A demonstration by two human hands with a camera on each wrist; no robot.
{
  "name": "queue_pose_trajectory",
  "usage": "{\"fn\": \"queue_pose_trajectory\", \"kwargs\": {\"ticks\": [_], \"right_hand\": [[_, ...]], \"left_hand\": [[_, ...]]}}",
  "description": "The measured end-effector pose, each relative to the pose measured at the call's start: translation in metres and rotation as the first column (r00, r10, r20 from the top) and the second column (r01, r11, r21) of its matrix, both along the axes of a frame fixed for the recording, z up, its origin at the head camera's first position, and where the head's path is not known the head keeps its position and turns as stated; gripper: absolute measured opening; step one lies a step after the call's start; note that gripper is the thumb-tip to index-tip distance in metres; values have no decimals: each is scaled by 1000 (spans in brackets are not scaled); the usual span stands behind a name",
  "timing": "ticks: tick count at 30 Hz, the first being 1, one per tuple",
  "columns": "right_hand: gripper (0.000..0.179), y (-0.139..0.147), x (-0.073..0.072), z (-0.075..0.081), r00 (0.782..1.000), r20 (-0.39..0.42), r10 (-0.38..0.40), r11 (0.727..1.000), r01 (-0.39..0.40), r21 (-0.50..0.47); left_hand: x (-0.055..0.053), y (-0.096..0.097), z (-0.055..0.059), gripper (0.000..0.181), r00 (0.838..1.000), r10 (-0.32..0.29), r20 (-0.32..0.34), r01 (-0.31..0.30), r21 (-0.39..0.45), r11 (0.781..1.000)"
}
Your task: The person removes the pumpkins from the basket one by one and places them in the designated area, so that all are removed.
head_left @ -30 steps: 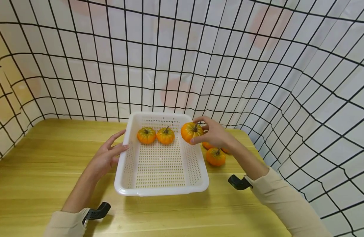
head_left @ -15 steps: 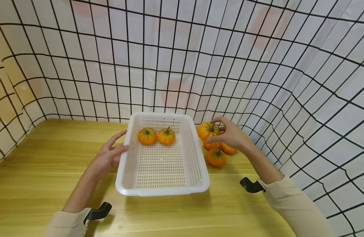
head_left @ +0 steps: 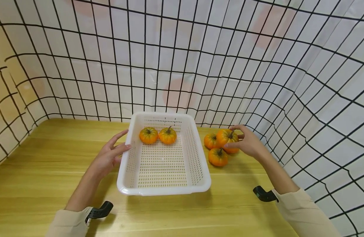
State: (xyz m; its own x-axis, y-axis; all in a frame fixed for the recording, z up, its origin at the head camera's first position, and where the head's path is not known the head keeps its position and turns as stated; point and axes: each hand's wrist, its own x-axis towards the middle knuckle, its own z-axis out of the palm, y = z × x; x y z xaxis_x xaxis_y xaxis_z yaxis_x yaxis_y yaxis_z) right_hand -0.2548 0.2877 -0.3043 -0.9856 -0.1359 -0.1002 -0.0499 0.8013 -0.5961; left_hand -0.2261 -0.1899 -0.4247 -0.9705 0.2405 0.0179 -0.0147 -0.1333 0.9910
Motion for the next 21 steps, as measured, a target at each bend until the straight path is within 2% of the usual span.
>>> {"fn": "queue_pose_trajectory", "kwargs": {"ticks": [13,21], "right_hand": [[89,45,5,-27,998,30,-52,999,52,3],[89,61,6,-49,996,49,-68,998,68,1]], "left_hand": [[0,1,0,70,1000,11,-13,-11,-16,1000],[0,0,-1,70,1000,11,-14,-12,-19,1000]]}}
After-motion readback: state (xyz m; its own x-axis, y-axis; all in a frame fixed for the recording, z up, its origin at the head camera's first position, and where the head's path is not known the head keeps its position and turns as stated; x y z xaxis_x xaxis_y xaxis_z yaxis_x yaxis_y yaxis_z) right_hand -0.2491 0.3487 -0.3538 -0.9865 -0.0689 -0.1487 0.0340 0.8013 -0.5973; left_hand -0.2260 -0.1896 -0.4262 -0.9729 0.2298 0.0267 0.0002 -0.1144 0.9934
